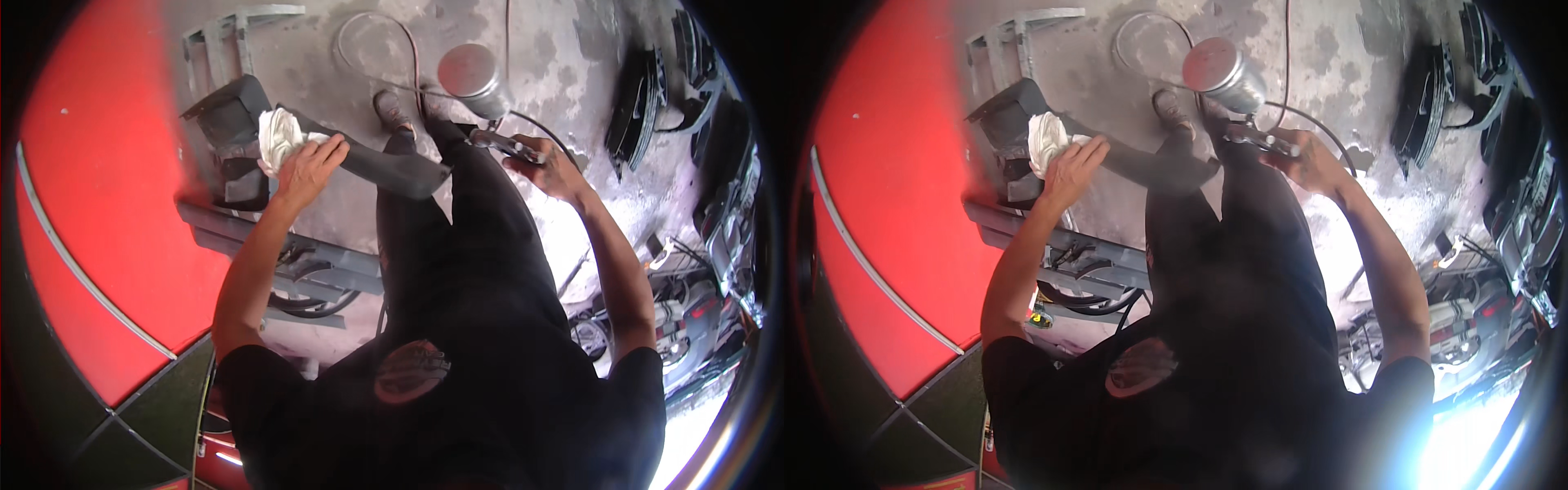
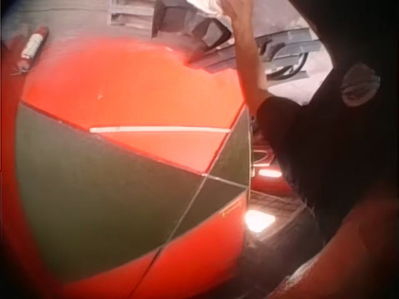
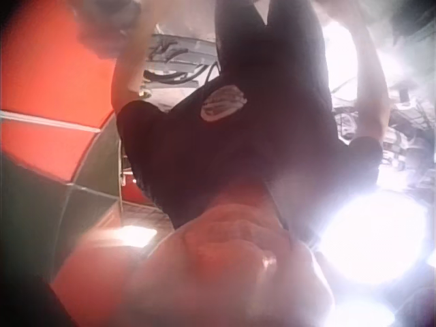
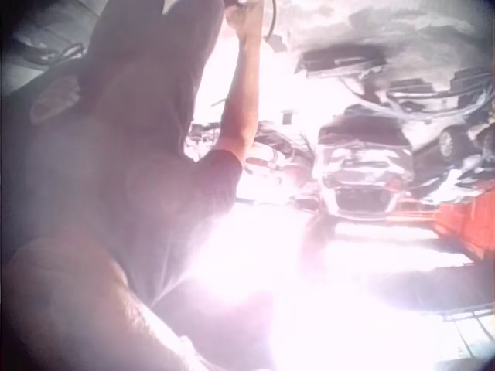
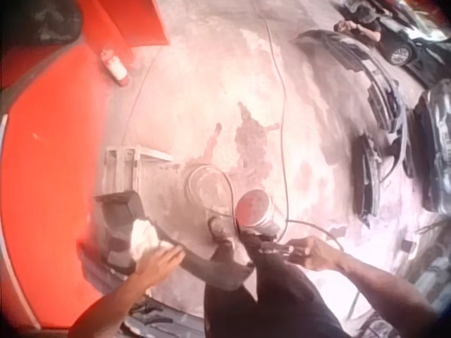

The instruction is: The person wipes a black plastic car part with a white cloth and then sprays it with a paint gun. They repeat this process on multiple parts, wiping and spraying each one individually in a workshop setting.

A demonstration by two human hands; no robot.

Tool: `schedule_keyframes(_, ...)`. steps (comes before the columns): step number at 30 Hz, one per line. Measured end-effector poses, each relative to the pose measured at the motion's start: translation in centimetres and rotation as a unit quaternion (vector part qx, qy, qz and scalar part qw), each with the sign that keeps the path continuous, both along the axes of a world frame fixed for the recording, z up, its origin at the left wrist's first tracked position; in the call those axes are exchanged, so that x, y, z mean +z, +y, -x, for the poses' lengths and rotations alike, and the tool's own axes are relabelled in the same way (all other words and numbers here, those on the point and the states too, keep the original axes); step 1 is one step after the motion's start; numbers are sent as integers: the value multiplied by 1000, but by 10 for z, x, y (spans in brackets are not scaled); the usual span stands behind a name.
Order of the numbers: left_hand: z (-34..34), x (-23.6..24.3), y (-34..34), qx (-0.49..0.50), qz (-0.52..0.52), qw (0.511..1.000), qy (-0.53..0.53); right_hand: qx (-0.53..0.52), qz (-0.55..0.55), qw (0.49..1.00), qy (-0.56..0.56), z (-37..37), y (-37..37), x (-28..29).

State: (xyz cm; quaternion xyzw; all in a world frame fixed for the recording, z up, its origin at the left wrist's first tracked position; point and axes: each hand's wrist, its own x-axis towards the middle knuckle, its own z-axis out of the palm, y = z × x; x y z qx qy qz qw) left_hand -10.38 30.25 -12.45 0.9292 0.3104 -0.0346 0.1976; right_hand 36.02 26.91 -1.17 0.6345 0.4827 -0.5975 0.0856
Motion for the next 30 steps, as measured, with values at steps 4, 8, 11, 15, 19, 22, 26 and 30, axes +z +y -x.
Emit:
schedule_keyframes(4,-19,-37,1,-71,27,997,-17,-47,32,991,122,18,-32,-38)
schedule_keyframes(8,-45,-90,-12,-84,53,994,-48,-136,-8,959,247,18,-106,-90)
schedule_keyframes(11,-56,-125,-49,-85,63,991,-82,-74,86,981,159,34,-96,-80)
schedule_keyframes(15,-70,-142,-78,-21,74,989,-129,-53,35,997,36,46,-113,-78)
schedule_keyframes(19,-75,-145,-86,16,97,990,-100,-32,56,994,90,44,-106,-73)
schedule_keyframes(22,-79,-145,-96,54,139,983,-109,-25,54,998,28,46,-123,-74)
schedule_keyframes(26,-88,-127,-82,132,180,964,-141,76,-56,994,50,43,-156,-102)
schedule_keyframes(30,-104,-92,-24,481,227,817,-222,66,-1,997,50,45,-127,-95)
